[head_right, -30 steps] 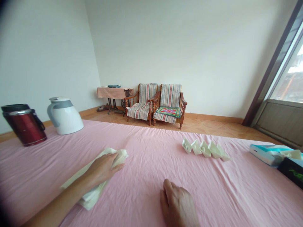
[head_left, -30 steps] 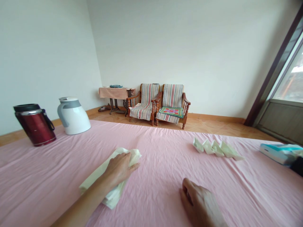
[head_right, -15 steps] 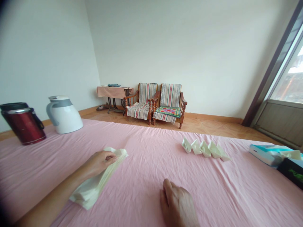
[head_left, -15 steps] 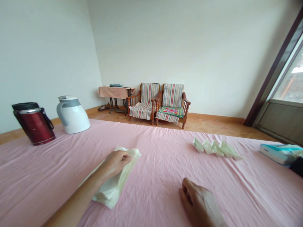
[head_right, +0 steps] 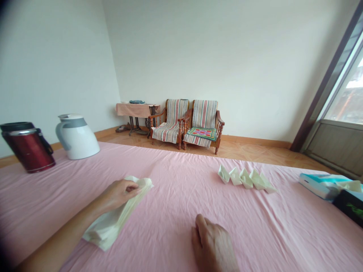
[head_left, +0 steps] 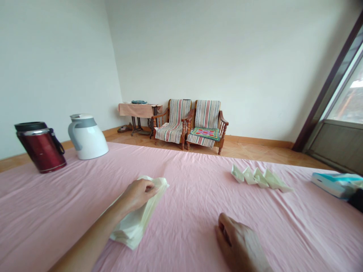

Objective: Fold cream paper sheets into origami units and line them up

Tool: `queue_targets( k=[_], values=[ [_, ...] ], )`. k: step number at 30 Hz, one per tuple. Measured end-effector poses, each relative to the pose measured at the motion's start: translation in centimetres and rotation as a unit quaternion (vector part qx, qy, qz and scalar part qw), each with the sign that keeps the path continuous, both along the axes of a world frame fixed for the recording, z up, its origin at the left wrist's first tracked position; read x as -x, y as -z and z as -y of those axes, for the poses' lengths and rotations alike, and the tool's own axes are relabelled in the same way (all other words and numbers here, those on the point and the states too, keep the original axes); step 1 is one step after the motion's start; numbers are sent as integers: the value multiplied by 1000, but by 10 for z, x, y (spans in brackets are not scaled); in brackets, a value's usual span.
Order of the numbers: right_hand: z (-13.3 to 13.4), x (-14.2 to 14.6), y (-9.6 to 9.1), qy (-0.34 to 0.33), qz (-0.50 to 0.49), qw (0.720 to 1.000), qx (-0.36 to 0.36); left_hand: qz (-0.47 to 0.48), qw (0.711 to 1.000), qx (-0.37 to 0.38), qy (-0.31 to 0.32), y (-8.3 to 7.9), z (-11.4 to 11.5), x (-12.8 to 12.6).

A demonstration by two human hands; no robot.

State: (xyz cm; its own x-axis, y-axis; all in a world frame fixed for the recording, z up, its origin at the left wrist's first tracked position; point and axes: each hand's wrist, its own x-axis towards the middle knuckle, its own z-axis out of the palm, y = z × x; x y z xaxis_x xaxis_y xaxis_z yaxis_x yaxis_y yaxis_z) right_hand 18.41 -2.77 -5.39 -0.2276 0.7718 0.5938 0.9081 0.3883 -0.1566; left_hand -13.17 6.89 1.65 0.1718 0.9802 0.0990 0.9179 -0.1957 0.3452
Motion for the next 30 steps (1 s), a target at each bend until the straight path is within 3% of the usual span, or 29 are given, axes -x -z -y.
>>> queue_targets(
  k=[12,18,24,30],
  values=[
    [-1,-2,1,1,-3,1000,11,-44,999,-2,-23,-7,-2,1],
    [0,-2,1,0,2,999,37,-63,997,-28,-27,-14,9,-2],
    [2,0,-2,-4,-38,998,46,-74,992,-100,1,-28,37,-44],
    [9,5,-11,-73,-123,989,-35,-19,977,-135,165,-11,74,-102]
  ],
)
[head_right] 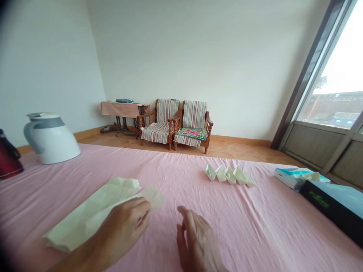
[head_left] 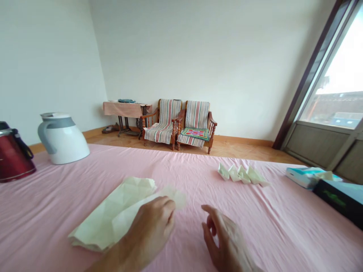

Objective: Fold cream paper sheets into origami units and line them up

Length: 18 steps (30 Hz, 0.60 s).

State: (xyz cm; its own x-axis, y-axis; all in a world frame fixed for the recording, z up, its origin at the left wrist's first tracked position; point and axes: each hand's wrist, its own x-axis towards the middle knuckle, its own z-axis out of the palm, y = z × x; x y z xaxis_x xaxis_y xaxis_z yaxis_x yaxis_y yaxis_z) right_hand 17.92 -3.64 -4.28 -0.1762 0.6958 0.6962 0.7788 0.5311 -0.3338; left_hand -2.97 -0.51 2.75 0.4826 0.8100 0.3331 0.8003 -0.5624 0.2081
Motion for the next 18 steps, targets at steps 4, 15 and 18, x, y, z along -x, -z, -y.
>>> queue_targets(
  k=[4,15,18],
  values=[
    [6,4,-9,-48,47,997,-30,47,995,51,71,13,15,-30],
    [-15,-22,-4,15,-106,988,112,183,974,82,107,11,-22,-1],
    [-19,-28,-4,31,-133,983,124,126,975,106,149,18,-25,14]
  ],
)
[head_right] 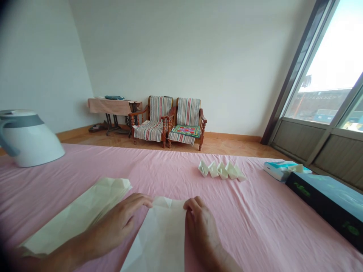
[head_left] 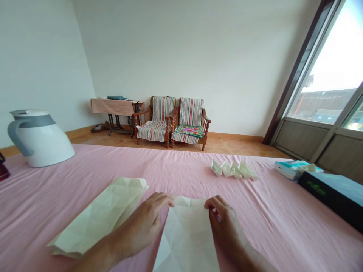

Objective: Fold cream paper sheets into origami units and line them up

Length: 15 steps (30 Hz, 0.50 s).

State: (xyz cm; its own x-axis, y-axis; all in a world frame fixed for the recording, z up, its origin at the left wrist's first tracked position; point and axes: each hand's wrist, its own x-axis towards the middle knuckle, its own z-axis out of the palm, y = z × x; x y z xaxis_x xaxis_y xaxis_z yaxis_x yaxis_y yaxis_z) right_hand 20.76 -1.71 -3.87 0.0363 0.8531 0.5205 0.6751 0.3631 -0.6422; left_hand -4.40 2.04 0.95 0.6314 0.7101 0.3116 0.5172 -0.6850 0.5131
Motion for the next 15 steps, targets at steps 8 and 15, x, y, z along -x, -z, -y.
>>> queue_targets(
  k=[8,15],
  values=[
    [0,-1,-2,12,-2,1000,11,-68,995,-30,70,-6,9,2],
    [3,-4,9,2,13,1000,2,-62,985,-75,141,1,11,-5]
  ],
)
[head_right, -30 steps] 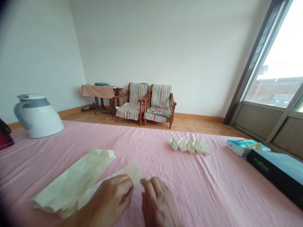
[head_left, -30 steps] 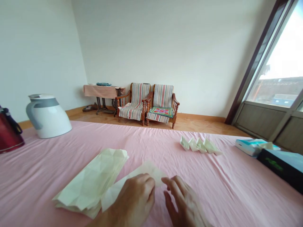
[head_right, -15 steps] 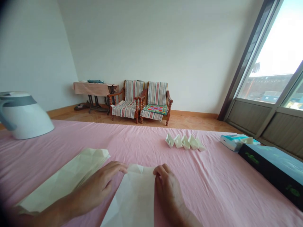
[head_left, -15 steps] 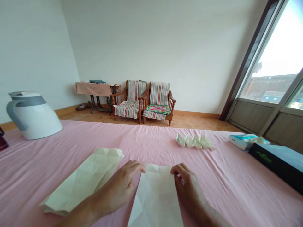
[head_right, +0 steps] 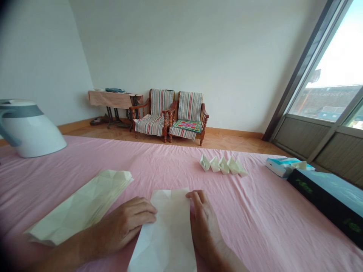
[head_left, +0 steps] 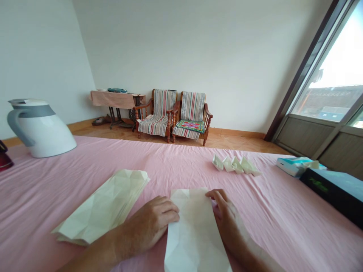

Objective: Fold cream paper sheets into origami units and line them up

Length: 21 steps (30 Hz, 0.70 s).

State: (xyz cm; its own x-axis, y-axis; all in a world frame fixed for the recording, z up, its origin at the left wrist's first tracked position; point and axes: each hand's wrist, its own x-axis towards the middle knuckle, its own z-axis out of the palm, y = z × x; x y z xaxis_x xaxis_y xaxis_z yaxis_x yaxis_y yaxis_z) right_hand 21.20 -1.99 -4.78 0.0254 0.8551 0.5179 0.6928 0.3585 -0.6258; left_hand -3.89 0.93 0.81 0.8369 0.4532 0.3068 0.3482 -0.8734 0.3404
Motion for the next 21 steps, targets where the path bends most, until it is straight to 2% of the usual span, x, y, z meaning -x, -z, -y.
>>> queue_targets(
  k=[4,8,13,17,21],
  values=[
    [17,-5,1,-30,33,999,-29,-8,1000,-9,2,0,1,0],
    [31,-6,-10,-99,122,987,-17,-27,1000,-14,-1,-1,2,0],
    [31,-8,-20,-172,182,968,6,-29,1000,2,-2,2,1,0],
    [25,-16,-13,-177,186,966,24,-16,999,27,-6,4,1,1],
    [19,-22,1,-165,146,975,30,22,997,69,-23,5,1,0]
  ],
)
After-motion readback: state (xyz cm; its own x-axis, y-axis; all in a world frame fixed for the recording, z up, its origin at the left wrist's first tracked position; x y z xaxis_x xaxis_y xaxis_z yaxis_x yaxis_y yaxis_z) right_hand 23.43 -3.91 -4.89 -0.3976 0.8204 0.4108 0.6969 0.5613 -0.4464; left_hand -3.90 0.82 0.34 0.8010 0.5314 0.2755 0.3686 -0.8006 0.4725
